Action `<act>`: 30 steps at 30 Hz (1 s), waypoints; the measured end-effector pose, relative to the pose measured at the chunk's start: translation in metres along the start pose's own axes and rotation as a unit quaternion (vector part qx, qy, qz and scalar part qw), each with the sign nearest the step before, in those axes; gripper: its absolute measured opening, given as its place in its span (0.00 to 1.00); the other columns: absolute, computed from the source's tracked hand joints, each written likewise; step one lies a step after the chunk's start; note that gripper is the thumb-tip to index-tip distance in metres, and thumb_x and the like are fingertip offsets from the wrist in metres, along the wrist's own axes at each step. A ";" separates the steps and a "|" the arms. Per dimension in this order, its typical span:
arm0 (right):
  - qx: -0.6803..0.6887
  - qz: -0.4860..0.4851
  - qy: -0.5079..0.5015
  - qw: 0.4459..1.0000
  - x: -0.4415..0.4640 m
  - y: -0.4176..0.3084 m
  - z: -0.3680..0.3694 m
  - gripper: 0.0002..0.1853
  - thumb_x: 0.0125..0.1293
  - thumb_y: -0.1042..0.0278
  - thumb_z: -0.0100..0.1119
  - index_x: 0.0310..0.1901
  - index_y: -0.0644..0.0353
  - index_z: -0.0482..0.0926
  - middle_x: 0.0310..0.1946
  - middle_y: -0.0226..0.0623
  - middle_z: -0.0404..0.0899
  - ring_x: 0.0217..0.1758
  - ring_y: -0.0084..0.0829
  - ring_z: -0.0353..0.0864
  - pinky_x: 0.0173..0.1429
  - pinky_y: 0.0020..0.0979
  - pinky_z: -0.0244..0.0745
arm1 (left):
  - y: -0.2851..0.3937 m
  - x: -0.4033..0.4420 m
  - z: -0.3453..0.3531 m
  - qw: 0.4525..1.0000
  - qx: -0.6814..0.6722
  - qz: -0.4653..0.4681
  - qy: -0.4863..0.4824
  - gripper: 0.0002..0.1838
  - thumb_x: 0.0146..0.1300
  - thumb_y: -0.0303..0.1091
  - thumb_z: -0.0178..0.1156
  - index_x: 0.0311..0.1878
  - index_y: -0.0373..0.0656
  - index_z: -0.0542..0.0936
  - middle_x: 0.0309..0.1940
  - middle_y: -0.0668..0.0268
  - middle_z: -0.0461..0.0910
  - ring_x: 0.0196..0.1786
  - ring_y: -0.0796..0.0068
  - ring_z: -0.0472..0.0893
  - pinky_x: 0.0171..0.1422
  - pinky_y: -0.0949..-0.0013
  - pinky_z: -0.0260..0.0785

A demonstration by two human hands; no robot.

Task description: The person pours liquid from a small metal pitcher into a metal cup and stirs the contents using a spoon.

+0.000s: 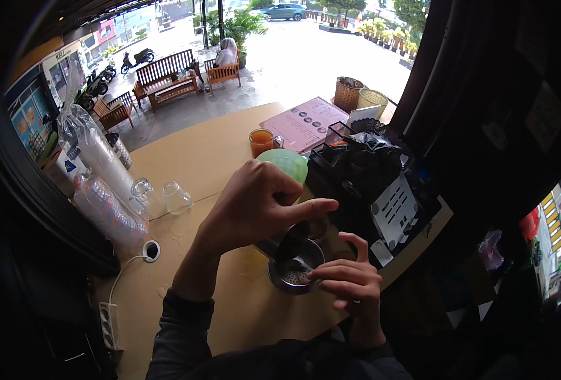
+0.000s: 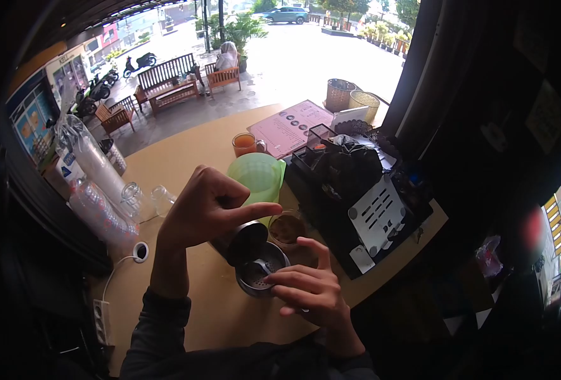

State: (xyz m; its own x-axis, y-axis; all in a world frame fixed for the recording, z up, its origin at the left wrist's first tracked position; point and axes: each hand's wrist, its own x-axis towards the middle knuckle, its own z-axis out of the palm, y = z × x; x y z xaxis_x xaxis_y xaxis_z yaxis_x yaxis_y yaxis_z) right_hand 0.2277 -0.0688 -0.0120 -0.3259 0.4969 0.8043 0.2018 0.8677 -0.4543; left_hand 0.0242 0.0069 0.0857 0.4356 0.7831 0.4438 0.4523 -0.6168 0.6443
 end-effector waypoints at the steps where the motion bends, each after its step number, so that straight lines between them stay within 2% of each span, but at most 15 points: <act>1: 0.050 -0.012 -0.027 0.998 0.000 -0.002 -0.001 0.25 0.67 0.41 0.51 0.30 0.58 0.81 0.30 0.31 0.85 0.34 0.30 0.88 0.70 0.56 0.58 | 0.000 0.000 0.000 1.000 -0.005 -0.002 0.001 0.34 0.54 0.43 0.75 0.07 0.39 0.63 0.06 0.74 0.54 0.14 0.87 0.53 0.19 0.72 0.46; 3: 0.035 -0.016 -0.038 0.999 0.001 -0.005 -0.004 0.24 0.67 0.42 0.51 0.30 0.58 0.80 0.31 0.32 0.85 0.34 0.30 0.87 0.69 0.55 0.60 | -0.002 -0.001 0.000 1.000 -0.002 -0.005 0.005 0.34 0.55 0.43 0.75 0.07 0.39 0.63 0.06 0.74 0.54 0.14 0.87 0.53 0.19 0.73 0.46; 6: -0.056 0.029 0.023 0.998 0.000 0.002 -0.004 0.24 0.67 0.43 0.53 0.30 0.59 0.80 0.32 0.33 0.86 0.35 0.31 0.87 0.68 0.54 0.62 | -0.004 -0.004 0.000 1.000 0.001 -0.011 0.015 0.33 0.55 0.42 0.75 0.07 0.40 0.63 0.06 0.74 0.54 0.14 0.88 0.53 0.19 0.73 0.45; 11: 0.034 0.007 -0.011 0.999 -0.002 -0.003 -0.001 0.25 0.67 0.43 0.51 0.32 0.61 0.81 0.32 0.36 0.86 0.33 0.32 0.87 0.67 0.52 0.62 | -0.009 -0.009 -0.002 0.998 -0.029 -0.025 0.044 0.33 0.56 0.41 0.74 0.07 0.41 0.63 0.07 0.77 0.55 0.16 0.90 0.53 0.20 0.73 0.42; 13: 0.028 0.045 0.062 0.997 -0.001 -0.005 -0.002 0.27 0.68 0.41 0.49 0.32 0.61 0.82 0.30 0.36 0.86 0.33 0.32 0.87 0.67 0.52 0.62 | -0.015 -0.013 -0.001 0.986 -0.118 -0.094 0.072 0.32 0.59 0.39 0.72 0.07 0.43 0.62 0.08 0.81 0.57 0.17 0.92 0.53 0.21 0.74 0.40; 14: 0.001 0.047 0.088 0.995 -0.001 -0.003 -0.004 0.29 0.70 0.39 0.45 0.31 0.61 0.81 0.28 0.36 0.86 0.31 0.32 0.87 0.67 0.52 0.62 | -0.021 -0.015 0.001 0.986 -0.118 -0.093 0.072 0.32 0.59 0.39 0.72 0.07 0.43 0.62 0.08 0.81 0.57 0.17 0.92 0.53 0.21 0.74 0.40; 16: 0.002 0.043 0.103 0.994 -0.004 -0.003 -0.008 0.30 0.70 0.39 0.44 0.31 0.60 0.81 0.28 0.36 0.86 0.31 0.32 0.87 0.67 0.53 0.62 | -0.036 -0.019 0.004 0.961 -0.194 -0.114 0.158 0.30 0.63 0.43 0.69 0.08 0.42 0.70 0.09 0.83 0.57 0.16 0.94 0.54 0.21 0.74 0.39; 19: 0.003 0.039 0.118 0.992 -0.005 -0.011 -0.007 0.30 0.70 0.38 0.43 0.30 0.60 0.81 0.28 0.35 0.86 0.30 0.32 0.87 0.68 0.53 0.62 | -0.045 -0.026 0.000 0.937 -0.229 -0.154 0.213 0.30 0.64 0.42 0.68 0.08 0.45 0.68 0.10 0.84 0.57 0.16 0.93 0.52 0.21 0.74 0.37; 20: -0.012 0.033 0.102 0.994 -0.004 -0.013 -0.006 0.31 0.70 0.38 0.43 0.30 0.60 0.81 0.28 0.35 0.86 0.30 0.32 0.87 0.68 0.53 0.61 | -0.059 -0.030 -0.002 0.937 -0.235 -0.134 0.220 0.30 0.64 0.41 0.68 0.08 0.46 0.67 0.10 0.85 0.56 0.16 0.93 0.51 0.22 0.73 0.36; 25: -0.044 0.026 0.079 0.996 -0.002 -0.020 -0.007 0.31 0.70 0.38 0.43 0.30 0.60 0.80 0.28 0.35 0.86 0.31 0.31 0.88 0.68 0.54 0.61 | -0.046 -0.031 -0.010 0.947 -0.229 -0.102 0.204 0.30 0.65 0.42 0.68 0.08 0.45 0.69 0.10 0.85 0.55 0.17 0.93 0.50 0.22 0.73 0.35; 27: -0.038 0.025 0.085 0.995 -0.001 -0.021 -0.010 0.31 0.70 0.37 0.43 0.30 0.60 0.80 0.28 0.35 0.86 0.30 0.31 0.87 0.68 0.54 0.61 | -0.031 -0.027 -0.011 0.957 -0.194 -0.100 0.190 0.27 0.65 0.42 0.67 0.11 0.41 0.76 0.10 0.85 0.56 0.16 0.93 0.51 0.21 0.74 0.36; 28: -0.034 0.024 0.093 0.995 -0.001 -0.022 -0.011 0.31 0.70 0.37 0.43 0.30 0.60 0.80 0.28 0.35 0.86 0.30 0.31 0.87 0.68 0.54 0.61 | -0.032 -0.026 -0.013 0.957 -0.194 -0.103 0.191 0.27 0.65 0.42 0.67 0.11 0.41 0.76 0.10 0.85 0.56 0.16 0.93 0.51 0.21 0.74 0.36; 30: -0.036 0.024 0.089 0.995 -0.001 -0.019 -0.012 0.31 0.70 0.37 0.43 0.31 0.59 0.80 0.28 0.35 0.86 0.30 0.31 0.87 0.68 0.54 0.61 | -0.033 -0.021 -0.017 0.969 -0.176 -0.099 0.141 0.24 0.66 0.42 0.66 0.17 0.37 0.82 0.09 0.84 0.59 0.16 0.94 0.54 0.20 0.75 0.39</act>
State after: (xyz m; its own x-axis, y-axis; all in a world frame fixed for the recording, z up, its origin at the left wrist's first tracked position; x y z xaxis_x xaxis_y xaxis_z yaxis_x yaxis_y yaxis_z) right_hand 0.2352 -0.0863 0.0002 -0.1469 0.5215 0.8405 0.2799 0.8369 -0.4703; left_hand -0.0131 0.0119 0.0662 0.1148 0.9050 0.4096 0.1912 -0.4248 0.8849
